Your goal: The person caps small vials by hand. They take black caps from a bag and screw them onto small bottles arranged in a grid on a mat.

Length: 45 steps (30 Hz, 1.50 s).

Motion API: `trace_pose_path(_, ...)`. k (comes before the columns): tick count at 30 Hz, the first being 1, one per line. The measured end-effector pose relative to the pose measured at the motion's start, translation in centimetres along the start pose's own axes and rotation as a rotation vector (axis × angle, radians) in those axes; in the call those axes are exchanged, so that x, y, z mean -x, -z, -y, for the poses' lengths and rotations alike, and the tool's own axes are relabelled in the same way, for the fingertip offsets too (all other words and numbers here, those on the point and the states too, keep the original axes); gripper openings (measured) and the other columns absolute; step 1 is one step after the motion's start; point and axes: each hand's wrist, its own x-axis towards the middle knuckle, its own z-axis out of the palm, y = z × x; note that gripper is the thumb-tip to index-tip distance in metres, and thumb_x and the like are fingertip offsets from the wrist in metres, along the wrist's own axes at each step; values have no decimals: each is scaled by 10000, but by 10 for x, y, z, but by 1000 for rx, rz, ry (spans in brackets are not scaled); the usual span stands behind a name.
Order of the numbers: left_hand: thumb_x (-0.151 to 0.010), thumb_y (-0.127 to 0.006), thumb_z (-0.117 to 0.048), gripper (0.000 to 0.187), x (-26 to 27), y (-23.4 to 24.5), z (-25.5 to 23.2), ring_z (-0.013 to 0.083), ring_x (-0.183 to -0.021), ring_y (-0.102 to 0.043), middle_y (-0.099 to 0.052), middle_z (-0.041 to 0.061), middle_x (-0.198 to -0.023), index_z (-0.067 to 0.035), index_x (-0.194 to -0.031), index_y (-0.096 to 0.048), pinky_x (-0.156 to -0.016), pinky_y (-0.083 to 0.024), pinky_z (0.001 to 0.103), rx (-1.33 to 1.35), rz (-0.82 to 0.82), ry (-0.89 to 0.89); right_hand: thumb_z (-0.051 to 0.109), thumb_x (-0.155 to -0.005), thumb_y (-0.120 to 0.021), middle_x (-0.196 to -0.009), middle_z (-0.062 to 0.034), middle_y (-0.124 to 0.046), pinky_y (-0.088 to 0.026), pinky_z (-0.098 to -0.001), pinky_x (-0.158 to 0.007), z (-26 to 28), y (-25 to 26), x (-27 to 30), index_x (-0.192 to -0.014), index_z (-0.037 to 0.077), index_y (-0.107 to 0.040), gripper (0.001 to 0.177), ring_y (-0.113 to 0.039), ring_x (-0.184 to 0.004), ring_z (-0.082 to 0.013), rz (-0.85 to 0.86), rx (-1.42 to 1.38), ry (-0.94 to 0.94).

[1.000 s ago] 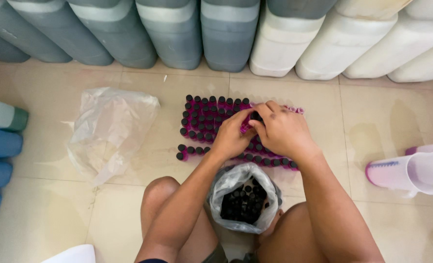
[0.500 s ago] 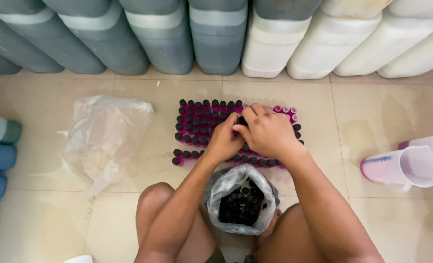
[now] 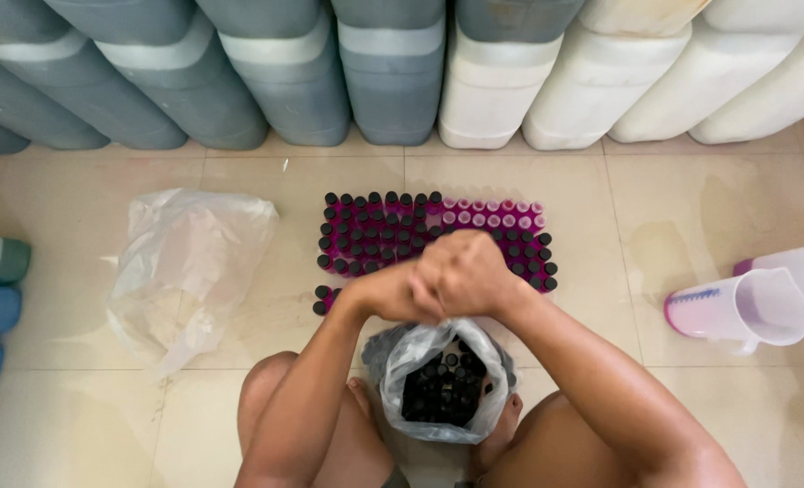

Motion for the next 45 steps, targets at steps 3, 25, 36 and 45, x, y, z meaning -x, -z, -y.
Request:
trace_pose_path(3, -753, -978, -249, 276, -17, 0, 10, 377, -909, -829, -860, 214, -894, -51, -928, -898, -761, -615, 546, -109, -307, 61, 480, -1126, -517, -612, -26, -510, -463, -470, -494, -4, -10, -1, -721, 210, -588, 491, -599, -514, -291, 4, 221, -242)
trace_pose_path(25, -805, -1004, -435, 640, -46, 7, 9, 458, -1234, -803, -831, 226, -1163, -77, -1237, -696, -1003, -664, 609, -245, -700, 280, 557, -1239, -620, -789, -302, -758, -629, -620, -725, -36, -17, -22, -931, -4, -777, 660, -821, -826, -539, 414, 50, -640)
trace_pose_path(36, -1042, -875, -320, 506, 26, 76, -100, 456, -1402, -749, -672, 192, -1474, -148, -1491, -717, -1154, -634, 569, -295, -915, 358, 599, -1261, -590, -1095, -251, -795, -695, -617, -843, -146, -115, 59, -1216, -8, -722, 623, -859, -1007, -503, 790, 227, -761)
trace_pose_path(45, -1080, -823, -260, 352, 37, 96, -122, 464, -1367, -754, -675, 195, -1443, -133, -1403, -768, -1120, -645, 594, -320, -945, 374, 557, -1259, -554, -1292, -230, -698, -699, -628, -875, -136, -202, 88, -1389, -39, -649, 618, -857, -1046, -478, 1012, 192, -895)
